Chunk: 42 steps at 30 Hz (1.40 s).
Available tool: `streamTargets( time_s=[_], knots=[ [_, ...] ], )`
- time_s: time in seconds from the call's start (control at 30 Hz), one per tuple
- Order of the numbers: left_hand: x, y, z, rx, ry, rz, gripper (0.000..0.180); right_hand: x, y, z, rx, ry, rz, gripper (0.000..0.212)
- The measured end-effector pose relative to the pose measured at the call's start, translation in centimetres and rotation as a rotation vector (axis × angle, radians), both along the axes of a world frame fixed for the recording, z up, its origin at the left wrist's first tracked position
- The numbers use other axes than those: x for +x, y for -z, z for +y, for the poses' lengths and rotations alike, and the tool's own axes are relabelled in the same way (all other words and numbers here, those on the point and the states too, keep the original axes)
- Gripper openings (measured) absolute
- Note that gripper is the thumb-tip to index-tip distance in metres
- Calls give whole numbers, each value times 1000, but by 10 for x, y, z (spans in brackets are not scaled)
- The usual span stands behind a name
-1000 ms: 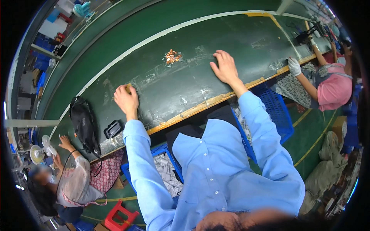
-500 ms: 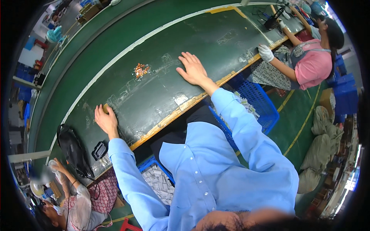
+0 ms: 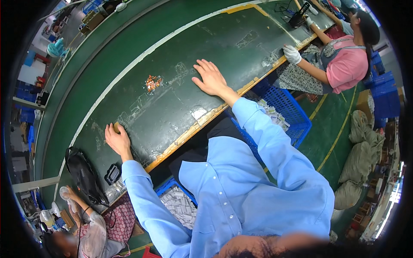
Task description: Manually assemble small electronic cooling fans by fitting components into the plastic housing.
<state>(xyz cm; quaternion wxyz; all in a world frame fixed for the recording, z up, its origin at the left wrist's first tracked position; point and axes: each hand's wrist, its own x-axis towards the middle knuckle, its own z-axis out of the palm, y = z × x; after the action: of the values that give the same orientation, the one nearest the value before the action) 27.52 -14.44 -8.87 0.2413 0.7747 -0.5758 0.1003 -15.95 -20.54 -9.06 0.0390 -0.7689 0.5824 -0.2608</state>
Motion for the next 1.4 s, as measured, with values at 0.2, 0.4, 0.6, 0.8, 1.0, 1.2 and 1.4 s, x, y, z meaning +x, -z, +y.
streamTargets(
  time_s=[0.2, 0.4, 0.6, 0.8, 1.0, 1.2, 1.4],
  knots=[
    [-3, -6, -6, -123, 141, -82, 41, 1, -2, -6, -21, -6, -12, 57],
    [-121, -59, 14, -296, 506, -39, 40, 26, -16, -5, -175, -101, 59, 45],
    [-283, -73, 76, 40, 341, 69, 71, 128, -57, 69, -75, -352, -196, 41],
    [-202, -37, 97, -383, 430, 180, 62, 140, -16, 73, -26, -658, -317, 39],
    [-143, -76, 93, -397, 134, 240, 52, 166, -46, 80, 123, -568, -222, 39],
    [-220, -75, 98, -377, 607, 211, 60, 180, -27, 73, 36, -555, -142, 41],
    [-124, -70, 57, -230, 110, -20, 63, 121, -90, 85, 290, -455, -400, 37]
  ],
)
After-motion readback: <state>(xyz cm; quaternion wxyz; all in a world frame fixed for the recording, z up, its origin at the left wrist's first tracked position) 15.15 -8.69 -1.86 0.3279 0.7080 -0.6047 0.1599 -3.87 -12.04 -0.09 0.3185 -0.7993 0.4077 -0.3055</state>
